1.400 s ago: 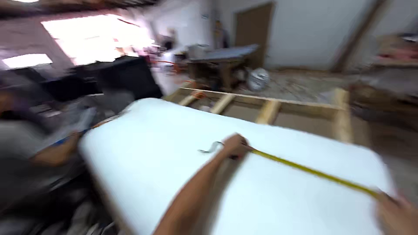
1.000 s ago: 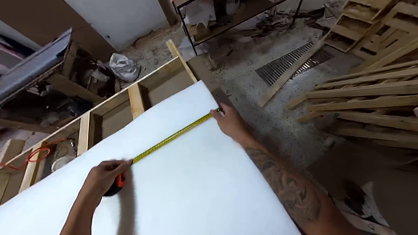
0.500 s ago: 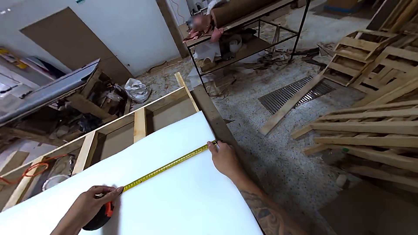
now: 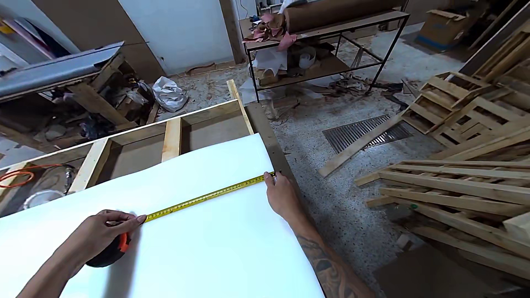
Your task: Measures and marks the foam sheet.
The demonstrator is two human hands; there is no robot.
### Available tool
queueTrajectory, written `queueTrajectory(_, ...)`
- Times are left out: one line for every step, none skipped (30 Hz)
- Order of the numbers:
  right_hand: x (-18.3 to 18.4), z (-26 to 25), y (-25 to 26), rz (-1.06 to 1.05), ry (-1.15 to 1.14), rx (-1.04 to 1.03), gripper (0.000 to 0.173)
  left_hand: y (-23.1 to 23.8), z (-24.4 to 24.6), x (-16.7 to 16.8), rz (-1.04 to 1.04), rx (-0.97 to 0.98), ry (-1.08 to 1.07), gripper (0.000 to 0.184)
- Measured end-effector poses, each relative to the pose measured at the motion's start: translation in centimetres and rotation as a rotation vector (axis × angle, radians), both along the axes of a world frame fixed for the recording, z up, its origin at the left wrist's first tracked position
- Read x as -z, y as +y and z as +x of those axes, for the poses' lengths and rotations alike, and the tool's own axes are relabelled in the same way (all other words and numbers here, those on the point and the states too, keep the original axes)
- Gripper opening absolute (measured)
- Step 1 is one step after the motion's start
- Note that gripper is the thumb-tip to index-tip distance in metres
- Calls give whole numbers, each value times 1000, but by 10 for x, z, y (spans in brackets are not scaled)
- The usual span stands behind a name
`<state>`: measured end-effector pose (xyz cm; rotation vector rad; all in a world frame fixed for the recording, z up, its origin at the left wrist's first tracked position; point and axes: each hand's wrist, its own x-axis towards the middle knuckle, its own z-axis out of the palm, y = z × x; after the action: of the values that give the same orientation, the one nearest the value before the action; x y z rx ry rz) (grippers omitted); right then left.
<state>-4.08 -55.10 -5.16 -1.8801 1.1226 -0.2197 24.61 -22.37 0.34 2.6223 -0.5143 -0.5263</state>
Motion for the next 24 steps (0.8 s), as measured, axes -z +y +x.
queueTrajectory(-1, 1, 1, -10, 18, -14, 58, 0, -1, -1, 0, 2, 3, 17)
queueTrajectory(-2, 2, 2, -22, 33, -26, 58, 0, -1, -1, -2, 5, 5, 18)
queueTrajectory(-1, 3, 3, -39, 36, -31, 57, 0, -2, -2, 4, 8, 3, 20)
queueTrajectory(0, 4, 3, -47, 40, -34, 57, 0, -4, -3, 12, 9, 5, 22)
queueTrajectory(0, 4, 3, -42, 43, -36, 57, -1, -6, -4, 17, 8, -1, 23)
queueTrajectory(0, 4, 2, -35, 41, -34, 57, -3, -8, -5, 24, 6, -6, 24)
queueTrajectory(-1, 3, 2, -27, 36, -34, 58, -4, -9, -6, 36, 11, -16, 25)
queueTrajectory(-2, 1, 2, -20, 23, -39, 58, -3, -6, -5, 54, 28, -35, 26)
queueTrajectory(-2, -1, 3, -20, 9, -47, 59, 2, -1, 0, 75, 55, -63, 27)
queueTrajectory(4, -1, 4, -37, -2, -53, 59, 9, 4, 5, 95, 79, -88, 28)
queueTrajectory(9, -1, 4, -50, -11, -58, 60, 12, 5, 7, 101, 85, -100, 29)
queueTrajectory(10, 1, 2, -42, 2, -66, 60, 12, 5, 7, 101, 82, -105, 28)
queueTrajectory(11, 3, 0, -40, 7, -71, 61, 11, 2, 6, 99, 73, -107, 28)
queueTrajectory(12, 3, -2, -44, 7, -71, 61, 7, -2, 3, 101, 52, -99, 29)
queueTrajectory(14, 4, -2, -52, 4, -70, 61, 1, -9, -3, 106, 27, -85, 30)
queueTrajectory(15, 4, -3, -65, 1, -71, 62, -9, -19, -13, 123, -2, -54, 32)
queueTrajectory(15, 5, -3, -74, -1, -72, 62, -15, -26, -20, 143, -21, -29, 33)
queueTrajectory(15, 5, -2, -80, -1, -73, 63, -19, -29, -24, 158, -26, -8, 33)
queueTrajectory(15, 5, -1, -97, 5, -74, 63, -20, -28, -26, 173, -25, 10, 34)
queueTrajectory(17, 6, 1, -118, 11, -74, 61, -20, -27, -27, 183, -20, 23, 34)
queueTrajectory(17, 6, 2, -133, 18, -75, 60, -20, -27, -28, 189, -17, 33, 34)
queueTrajectory(16, 7, 2, -141, 23, -78, 60, -20, -25, -27, 190, -15, 38, 34)
queueTrajectory(16, 7, 2, -144, 21, -80, 60, -19, -24, -27, 187, -18, 37, 34)
queueTrajectory(16, 8, 1, -142, 18, -80, 60, -20, -24, -27, 186, -25, 31, 34)
